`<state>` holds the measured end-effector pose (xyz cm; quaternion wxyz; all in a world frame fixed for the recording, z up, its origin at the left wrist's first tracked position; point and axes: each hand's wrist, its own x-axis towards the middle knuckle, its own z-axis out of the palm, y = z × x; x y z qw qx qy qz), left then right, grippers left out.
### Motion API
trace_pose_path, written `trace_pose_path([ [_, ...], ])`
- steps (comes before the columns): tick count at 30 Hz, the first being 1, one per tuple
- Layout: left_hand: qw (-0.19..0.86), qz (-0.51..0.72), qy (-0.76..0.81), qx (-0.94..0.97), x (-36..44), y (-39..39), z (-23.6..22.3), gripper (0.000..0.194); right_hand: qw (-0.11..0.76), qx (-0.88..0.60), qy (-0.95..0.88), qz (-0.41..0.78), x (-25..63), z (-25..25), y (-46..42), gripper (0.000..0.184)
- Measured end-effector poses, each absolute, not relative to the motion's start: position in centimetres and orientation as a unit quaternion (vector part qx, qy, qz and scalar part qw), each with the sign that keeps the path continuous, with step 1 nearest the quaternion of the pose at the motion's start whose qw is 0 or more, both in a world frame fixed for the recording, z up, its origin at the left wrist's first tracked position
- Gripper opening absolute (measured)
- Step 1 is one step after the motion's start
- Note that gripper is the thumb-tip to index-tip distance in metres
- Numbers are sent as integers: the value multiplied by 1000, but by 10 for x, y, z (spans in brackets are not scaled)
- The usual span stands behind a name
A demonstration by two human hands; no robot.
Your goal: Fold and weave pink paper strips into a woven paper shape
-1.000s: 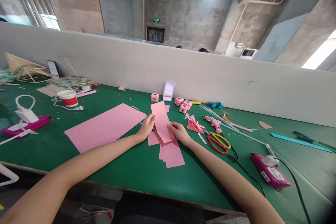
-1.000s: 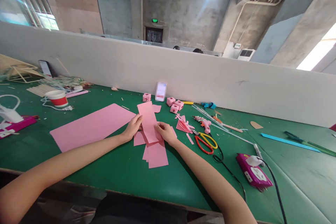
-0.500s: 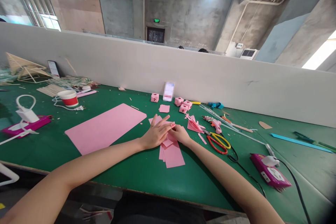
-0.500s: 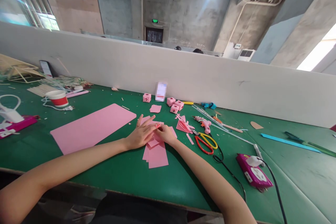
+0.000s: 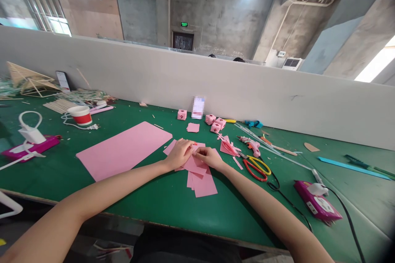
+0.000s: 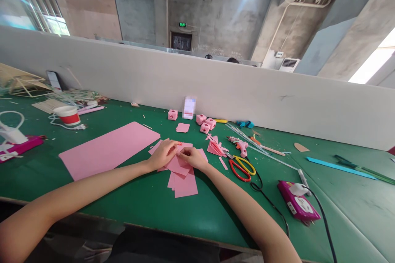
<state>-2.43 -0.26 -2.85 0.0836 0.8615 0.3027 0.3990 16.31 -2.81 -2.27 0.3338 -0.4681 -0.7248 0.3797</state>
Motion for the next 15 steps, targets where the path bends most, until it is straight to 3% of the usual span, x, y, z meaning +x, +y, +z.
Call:
trace_pose_path([
  [8,194,486,330,785,-27,10,-32,18,450,-482,-643,390,164,-32,-22,25],
  [15,49,375,351,857,-26,5,-35,29,507,-516,-592,355,169,-48,-11,28],
])
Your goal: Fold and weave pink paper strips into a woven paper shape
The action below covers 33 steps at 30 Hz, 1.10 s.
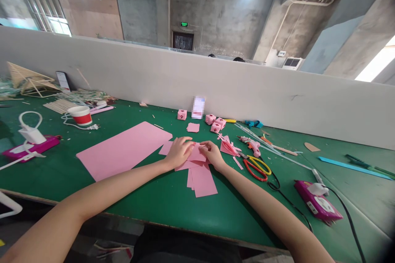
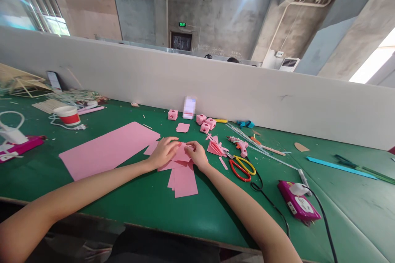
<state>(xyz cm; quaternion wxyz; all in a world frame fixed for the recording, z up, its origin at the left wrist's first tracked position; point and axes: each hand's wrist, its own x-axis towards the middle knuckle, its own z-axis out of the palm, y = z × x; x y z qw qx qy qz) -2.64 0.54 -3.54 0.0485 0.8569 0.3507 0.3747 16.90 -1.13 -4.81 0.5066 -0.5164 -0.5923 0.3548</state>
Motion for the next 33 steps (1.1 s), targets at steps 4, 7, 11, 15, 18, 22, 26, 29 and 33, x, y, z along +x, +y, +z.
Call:
trace_pose_path([
  [4,34,264,303,915,-24,2,-40,38,492,-530,-605,333,170,-49,-10,28],
  [7,66,240,298,921,-23,3,-42,43,473,-556,-608,312,170,-47,-11,30],
  [11,66,257,298,917,-22,4,-43,43,439,-584,-610,307,169,-40,-14,37],
  [15,59,247,314,915,-22,5,-44,40,428,-607,-608,281,171,-30,-16,38],
  [18,62,255,320,911,-22,7,-47,40,407,-614,-624,260,177,-27,-13,35],
  [22,52,270,316,908,-23,8,-48,41,375,-628,-648,214,187,-30,-8,31],
  [26,37,277,318,906,-24,4,-44,35,376,-639,-647,175,189,-35,-5,29],
  [29,44,277,305,910,-24,2,-42,34,379,-633,-654,169,188,-36,-5,26],
  [33,78,249,306,916,-23,7,-45,40,383,-624,-659,172,187,-35,-5,23],
])
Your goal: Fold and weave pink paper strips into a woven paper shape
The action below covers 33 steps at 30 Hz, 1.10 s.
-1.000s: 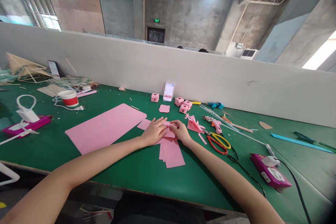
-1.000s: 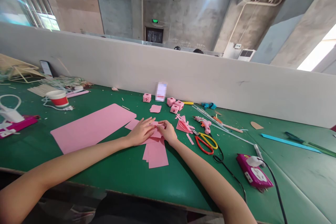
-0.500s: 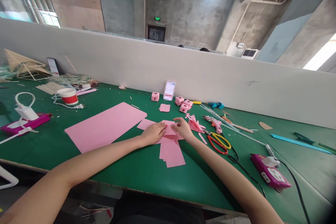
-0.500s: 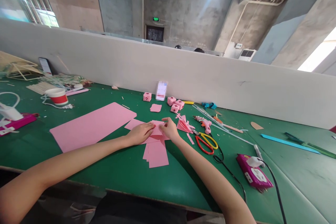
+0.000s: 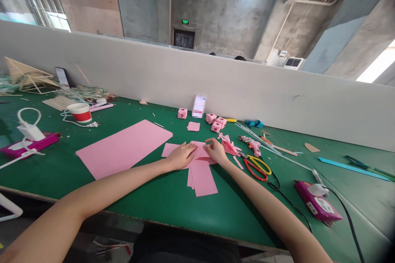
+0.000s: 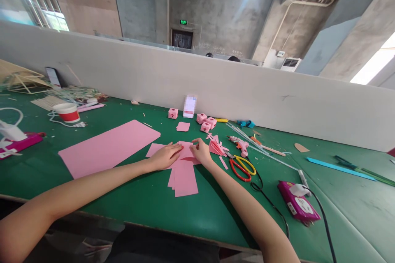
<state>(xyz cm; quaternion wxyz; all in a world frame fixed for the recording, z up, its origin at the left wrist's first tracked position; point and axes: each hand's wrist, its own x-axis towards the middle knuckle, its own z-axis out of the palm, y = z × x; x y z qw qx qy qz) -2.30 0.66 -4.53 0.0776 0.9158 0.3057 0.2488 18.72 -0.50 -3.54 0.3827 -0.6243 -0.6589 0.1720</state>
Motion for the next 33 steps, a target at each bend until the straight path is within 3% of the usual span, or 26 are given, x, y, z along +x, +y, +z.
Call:
trace_pose_path([
  [7,89,187,368,906,-24,17,-55,47,369,-633,-665,148,186,-33,-8,21],
  [15,82,121,366,919,-34,24,-45,48,294,-644,-697,112,187,-32,-10,19],
  [25,73,128,356,923,-36,30,-56,51,258,-651,-710,76,187,-32,-12,22],
  [33,72,131,359,921,-35,28,-53,50,282,-651,-697,104,186,-34,-14,20],
])
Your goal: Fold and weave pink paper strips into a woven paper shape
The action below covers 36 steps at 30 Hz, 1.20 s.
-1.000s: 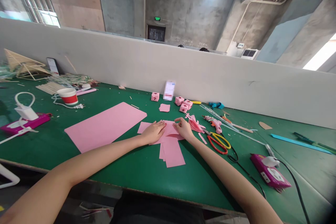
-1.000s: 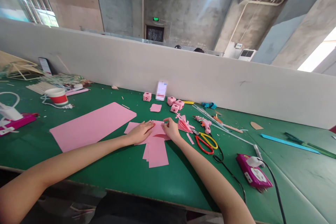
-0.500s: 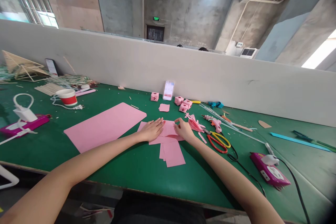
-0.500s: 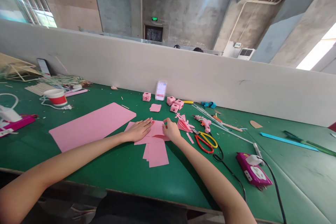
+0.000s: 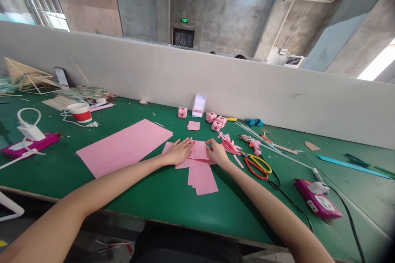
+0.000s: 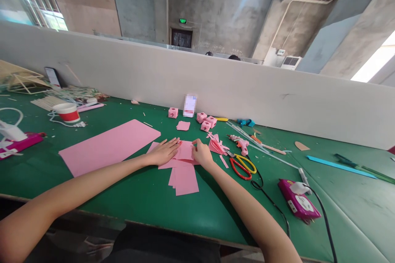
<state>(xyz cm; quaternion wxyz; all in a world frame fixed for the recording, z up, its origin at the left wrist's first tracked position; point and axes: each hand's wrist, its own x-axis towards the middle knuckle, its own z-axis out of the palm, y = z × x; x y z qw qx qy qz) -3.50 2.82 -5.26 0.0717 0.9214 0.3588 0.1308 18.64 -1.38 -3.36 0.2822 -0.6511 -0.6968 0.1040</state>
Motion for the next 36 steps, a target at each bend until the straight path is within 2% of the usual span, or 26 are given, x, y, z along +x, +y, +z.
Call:
trace_pose_path([
  [19,67,74,372,923,-35,19,-39,54,296,-658,-685,100,185,-36,-17,19],
  [26,43,103,320,941,-35,10,-32,51,296,-662,-679,110,185,-37,-16,18],
  [36,69,72,344,934,-34,17,-41,56,279,-668,-682,107,183,-33,-17,19],
])
